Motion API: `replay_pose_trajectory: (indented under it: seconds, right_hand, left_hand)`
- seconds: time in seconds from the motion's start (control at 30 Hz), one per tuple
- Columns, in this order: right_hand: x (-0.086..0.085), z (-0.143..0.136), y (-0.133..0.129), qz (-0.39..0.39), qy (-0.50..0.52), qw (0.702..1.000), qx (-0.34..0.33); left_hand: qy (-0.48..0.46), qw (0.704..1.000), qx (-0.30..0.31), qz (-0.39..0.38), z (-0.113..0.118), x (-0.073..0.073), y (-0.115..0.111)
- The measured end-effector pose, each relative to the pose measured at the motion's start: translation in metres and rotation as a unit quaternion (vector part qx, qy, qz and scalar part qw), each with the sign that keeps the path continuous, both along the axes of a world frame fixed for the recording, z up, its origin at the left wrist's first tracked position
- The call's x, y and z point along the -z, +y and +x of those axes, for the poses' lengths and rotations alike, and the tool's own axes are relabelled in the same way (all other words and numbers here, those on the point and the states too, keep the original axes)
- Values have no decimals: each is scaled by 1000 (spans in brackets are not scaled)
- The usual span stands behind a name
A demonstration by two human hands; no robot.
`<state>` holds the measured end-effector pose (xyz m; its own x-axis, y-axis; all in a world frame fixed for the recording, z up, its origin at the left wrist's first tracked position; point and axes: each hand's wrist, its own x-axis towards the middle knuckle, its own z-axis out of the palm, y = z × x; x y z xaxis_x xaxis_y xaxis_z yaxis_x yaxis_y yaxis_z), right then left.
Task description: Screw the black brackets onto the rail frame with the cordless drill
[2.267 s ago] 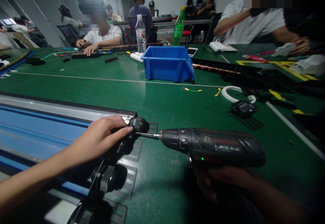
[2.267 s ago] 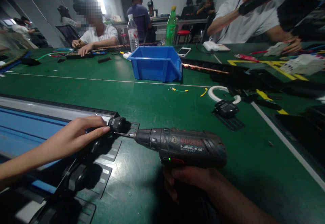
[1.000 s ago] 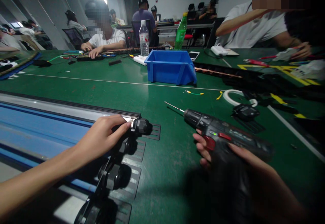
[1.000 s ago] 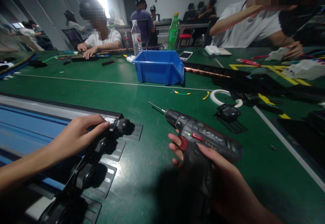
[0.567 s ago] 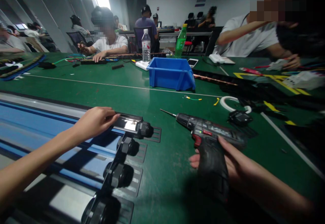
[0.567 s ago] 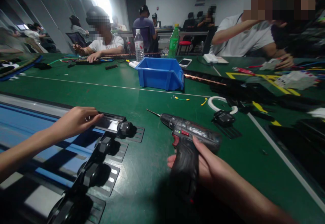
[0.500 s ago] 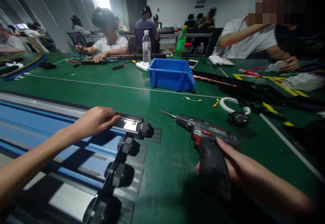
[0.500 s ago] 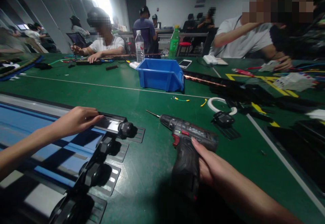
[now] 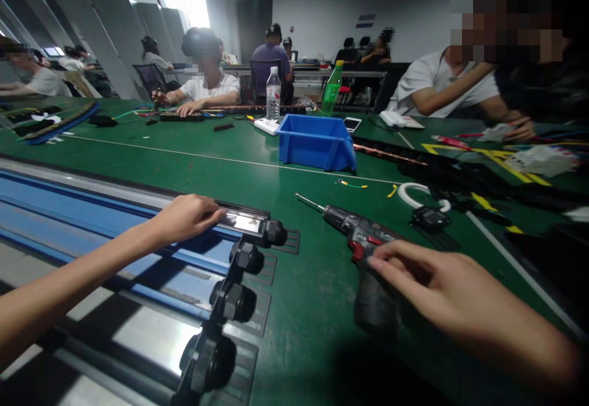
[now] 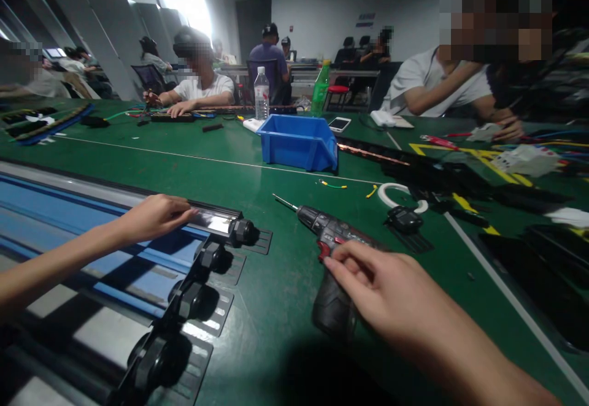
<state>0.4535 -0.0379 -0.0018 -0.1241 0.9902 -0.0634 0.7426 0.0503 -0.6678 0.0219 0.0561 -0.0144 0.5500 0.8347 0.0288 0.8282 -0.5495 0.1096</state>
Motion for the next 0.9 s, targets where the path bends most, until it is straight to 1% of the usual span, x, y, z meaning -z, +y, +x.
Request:
replay_pose_trajectory:
  seconds: [0.07, 0.13, 0.23, 0.3, 0.4, 0.5, 0.63, 0.73, 0.9]
  right_hand:
    - [-9, -29, 2, 19, -23, 998, -64]
    - [-11, -60, 9, 18, -14, 993, -113]
    - [-1, -96, 26, 7, 29, 986, -165]
    - [9, -111, 37, -1, 56, 981, -185]
    - [19, -121, 45, -6, 84, 981, -177]
    - [18, -124, 44, -8, 102, 981, -165]
    - [13, -124, 42, -13, 105, 978, -179]
    - [17, -124, 44, -18, 107, 976, -189]
    - [25, -128, 48, -19, 114, 974, -194]
  left_hand:
    - [-21, 1000, 0, -15, -6, -2, -5]
    - [-46, 999, -7, -26, -12, -3, -9]
    - [-66, 997, -15, -38, -17, -1, -10]
    - [-76, 996, -18, -50, -17, 2, -9]
    - [-80, 994, -34, -62, -15, 5, -9]
    - [-67, 994, -51, -63, -13, 7, -8]
    - [-48, 995, -67, -65, -12, 10, -5]
    - [-43, 994, -79, -63, -13, 13, -4]
    - [-43, 990, -123, -55, -14, 14, -4]
